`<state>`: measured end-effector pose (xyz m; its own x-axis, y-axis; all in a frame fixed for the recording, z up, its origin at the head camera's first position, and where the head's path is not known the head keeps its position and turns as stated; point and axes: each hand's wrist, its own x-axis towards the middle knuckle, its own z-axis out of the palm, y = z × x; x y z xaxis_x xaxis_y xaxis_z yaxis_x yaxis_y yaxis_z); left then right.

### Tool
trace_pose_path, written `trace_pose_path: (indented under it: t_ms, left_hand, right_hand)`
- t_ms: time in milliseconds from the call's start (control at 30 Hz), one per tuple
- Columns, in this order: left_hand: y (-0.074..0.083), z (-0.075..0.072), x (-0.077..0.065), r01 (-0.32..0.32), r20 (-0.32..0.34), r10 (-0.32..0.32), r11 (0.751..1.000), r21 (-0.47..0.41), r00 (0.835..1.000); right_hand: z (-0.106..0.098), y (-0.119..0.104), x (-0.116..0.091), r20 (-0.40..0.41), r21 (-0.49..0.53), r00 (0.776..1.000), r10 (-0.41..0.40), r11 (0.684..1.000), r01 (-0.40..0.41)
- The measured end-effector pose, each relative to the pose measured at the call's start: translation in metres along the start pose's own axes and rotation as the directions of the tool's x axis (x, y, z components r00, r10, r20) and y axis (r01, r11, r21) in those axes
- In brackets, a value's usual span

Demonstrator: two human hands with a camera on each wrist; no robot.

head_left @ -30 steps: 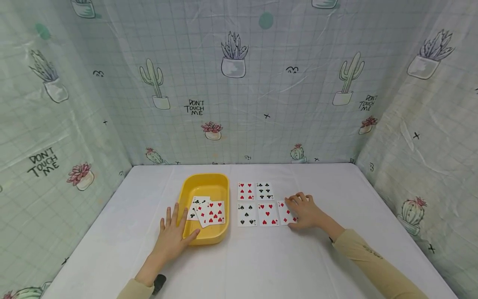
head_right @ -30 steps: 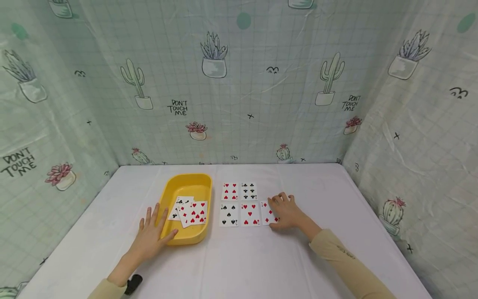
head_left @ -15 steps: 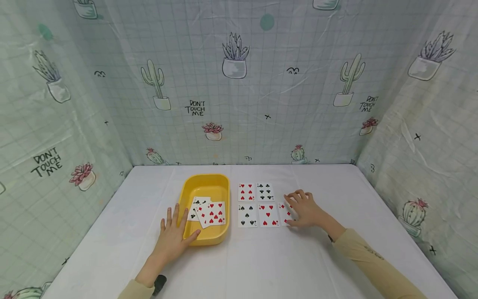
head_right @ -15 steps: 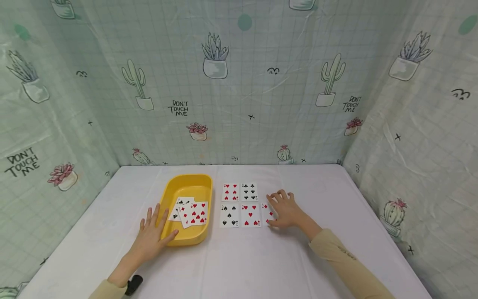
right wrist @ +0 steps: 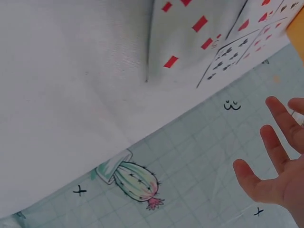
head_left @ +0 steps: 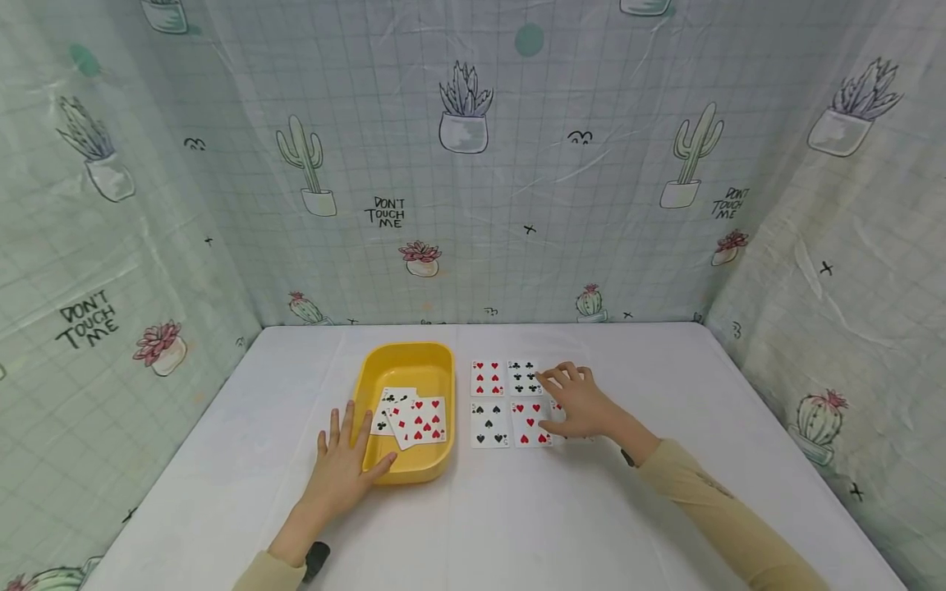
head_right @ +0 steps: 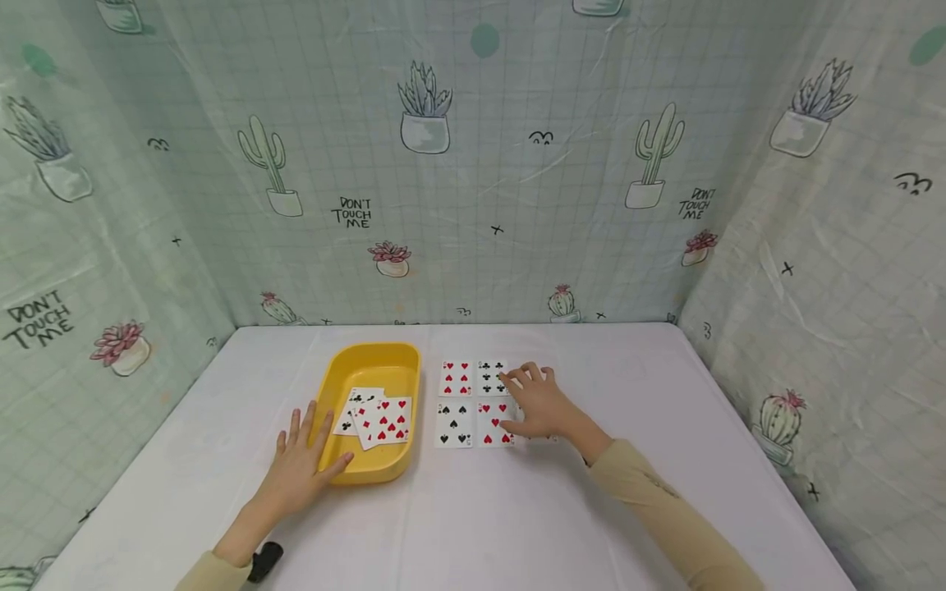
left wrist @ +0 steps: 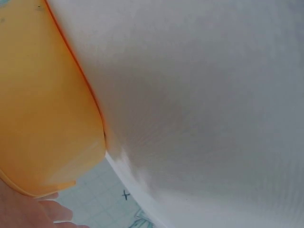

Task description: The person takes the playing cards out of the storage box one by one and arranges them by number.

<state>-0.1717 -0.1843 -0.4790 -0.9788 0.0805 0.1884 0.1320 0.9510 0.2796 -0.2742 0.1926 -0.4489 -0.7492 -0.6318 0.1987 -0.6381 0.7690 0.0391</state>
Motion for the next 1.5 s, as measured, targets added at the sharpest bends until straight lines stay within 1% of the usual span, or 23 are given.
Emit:
trace_pose_path:
  t_ms: [267,567,833,933,1200,1333,1500]
  left_hand:
    - [0.0,0.0,0.0,-0.002,0.0,0.002,1.0,0.005,1.0]
    - [0.001,-0.003,-0.001,-0.006,0.008,0.006,1.0,-0.001,1.0]
    - [0.003,-0.004,-0.002,-0.001,0.012,0.001,1.0,0.005,1.0]
    - [0.004,-0.004,-0.003,-0.001,0.009,0.001,1.0,0.008,1.0]
    - [0.005,-0.004,-0.003,0.005,0.016,-0.005,1.0,0.006,1.0]
    - [0.005,-0.004,-0.003,-0.002,0.004,0.002,1.0,0.011,1.0]
    - [0.003,-0.004,-0.004,-0.002,0.009,0.002,1.0,0.003,1.0]
  right_hand:
    - [-0.011,-0.02,0.018,0.011,-0.007,0.999,-0.044,0.999,0.044]
    - [-0.018,-0.04,0.038,0.021,0.049,0.998,-0.056,0.997,0.055]
    - [-0.02,-0.056,0.054,-0.007,0.054,0.993,-0.12,0.991,0.12]
    - [-0.021,-0.065,0.061,0.003,0.057,0.99,-0.138,0.989,0.137]
    - [-0.014,-0.09,0.08,0.05,0.059,0.984,-0.17,0.984,0.167]
    - [-0.011,-0.1,0.087,0.056,0.046,0.982,-0.182,0.983,0.18]
    - [-0.008,-0.112,0.095,0.065,0.026,0.98,-0.185,0.983,0.184]
